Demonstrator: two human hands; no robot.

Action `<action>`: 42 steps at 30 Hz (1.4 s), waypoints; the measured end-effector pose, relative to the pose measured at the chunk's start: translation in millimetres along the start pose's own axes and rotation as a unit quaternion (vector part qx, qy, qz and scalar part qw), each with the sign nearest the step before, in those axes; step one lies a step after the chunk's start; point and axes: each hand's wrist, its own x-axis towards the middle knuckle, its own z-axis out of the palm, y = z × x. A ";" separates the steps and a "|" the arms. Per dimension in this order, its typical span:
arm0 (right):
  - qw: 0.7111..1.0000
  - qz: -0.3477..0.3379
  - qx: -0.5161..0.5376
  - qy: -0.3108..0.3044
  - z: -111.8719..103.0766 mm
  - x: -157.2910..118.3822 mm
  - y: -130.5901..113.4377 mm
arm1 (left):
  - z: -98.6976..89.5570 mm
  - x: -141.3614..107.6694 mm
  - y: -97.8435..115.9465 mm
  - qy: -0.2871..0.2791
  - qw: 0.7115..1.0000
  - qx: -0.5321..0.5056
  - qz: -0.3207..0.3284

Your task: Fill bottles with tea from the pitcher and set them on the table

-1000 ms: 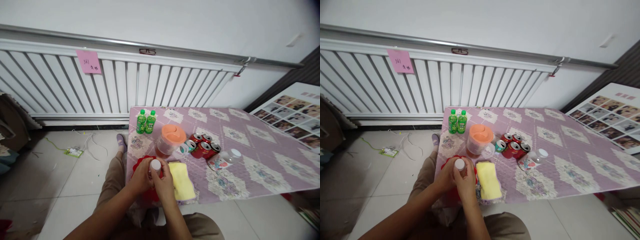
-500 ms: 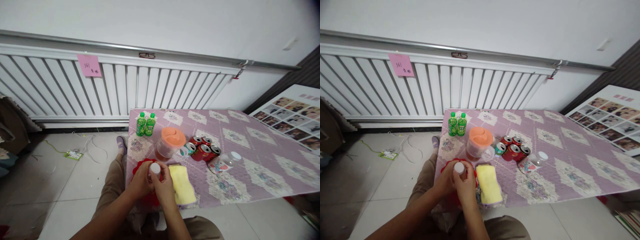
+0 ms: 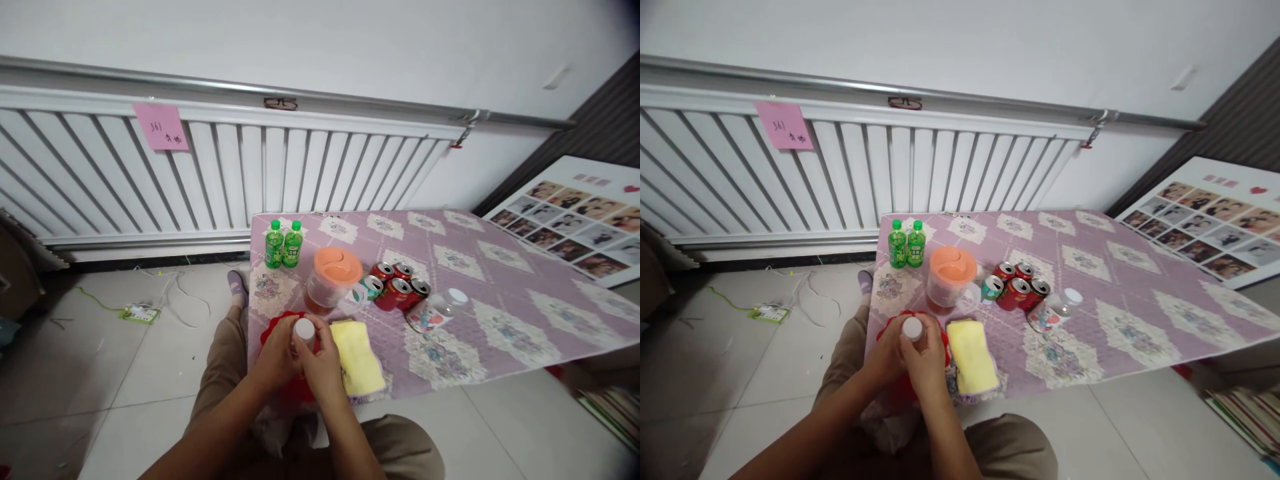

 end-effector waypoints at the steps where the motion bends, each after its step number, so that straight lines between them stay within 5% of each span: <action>1: 1.000 -0.011 -0.006 0.001 -0.5 -0.3 -0.4 | 0.1 -0.3 -0.6 -0.002 1.000 -0.001 0.000; 15: 0.995 -0.042 -0.022 -0.086 -17.7 0.3 -15.4 | -5.3 -1.6 7.7 -0.016 1.000 0.003 -0.012; 23: 1.000 0.010 0.010 -0.017 -5.7 2.1 -12.3 | -5.4 2.5 7.4 -0.026 0.999 -0.006 -0.031; 31: 0.996 0.034 0.078 -0.025 -11.6 6.0 -12.1 | -4.7 2.8 10.6 -0.012 0.999 -0.004 -0.033; 36: 0.993 0.045 0.109 -0.018 -23.5 21.8 -25.5 | -4.1 3.3 12.3 -0.012 0.999 -0.007 -0.045; 42: 0.995 0.016 0.054 -0.087 -15.7 62.3 -50.2 | -2.2 2.8 14.0 0.000 0.998 0.004 -0.063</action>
